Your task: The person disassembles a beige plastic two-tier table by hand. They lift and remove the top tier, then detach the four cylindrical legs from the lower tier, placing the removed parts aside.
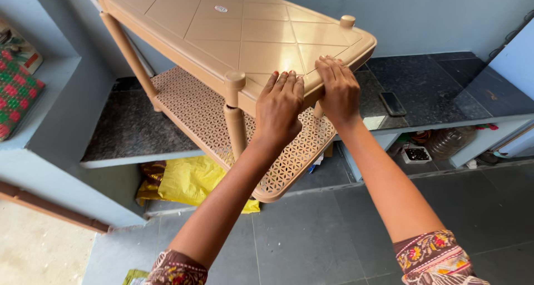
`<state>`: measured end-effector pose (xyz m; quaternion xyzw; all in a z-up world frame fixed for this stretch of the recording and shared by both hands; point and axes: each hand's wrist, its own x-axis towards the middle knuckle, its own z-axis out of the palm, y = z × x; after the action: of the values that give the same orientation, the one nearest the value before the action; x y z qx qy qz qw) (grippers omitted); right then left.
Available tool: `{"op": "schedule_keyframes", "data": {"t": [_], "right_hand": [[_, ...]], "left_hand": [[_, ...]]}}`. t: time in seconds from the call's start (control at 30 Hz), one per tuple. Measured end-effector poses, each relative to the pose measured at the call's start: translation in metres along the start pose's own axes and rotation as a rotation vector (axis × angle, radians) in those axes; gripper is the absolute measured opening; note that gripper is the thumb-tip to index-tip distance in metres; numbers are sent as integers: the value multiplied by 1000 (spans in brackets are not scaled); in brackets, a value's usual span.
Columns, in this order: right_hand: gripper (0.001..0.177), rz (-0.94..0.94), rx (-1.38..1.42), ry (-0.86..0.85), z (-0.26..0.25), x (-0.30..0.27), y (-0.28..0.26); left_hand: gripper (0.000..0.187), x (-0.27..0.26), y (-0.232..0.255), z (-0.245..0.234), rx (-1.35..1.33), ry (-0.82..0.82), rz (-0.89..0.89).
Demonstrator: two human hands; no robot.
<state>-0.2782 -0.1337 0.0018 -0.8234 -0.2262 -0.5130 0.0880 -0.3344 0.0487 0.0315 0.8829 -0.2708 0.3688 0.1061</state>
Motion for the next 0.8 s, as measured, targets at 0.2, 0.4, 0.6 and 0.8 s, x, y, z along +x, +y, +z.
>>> {"op": "schedule_keyframes", "data": {"t": [0.2, 0.4, 0.6, 0.8], "right_hand": [[53, -25, 37, -54, -16, 1, -29], [65, -15, -41, -133, -36, 2, -77], [58, 27, -149, -179, -50, 6, -110], [36, 63, -377, -202, -48, 14, -141]], "left_hand": [[59, -28, -35, -13, -122, 40, 192], [59, -55, -66, -27, -148, 93, 310], [60, -59, -99, -45, -204, 85, 411], [53, -53, -121, -59, -121, 10, 444]]}}
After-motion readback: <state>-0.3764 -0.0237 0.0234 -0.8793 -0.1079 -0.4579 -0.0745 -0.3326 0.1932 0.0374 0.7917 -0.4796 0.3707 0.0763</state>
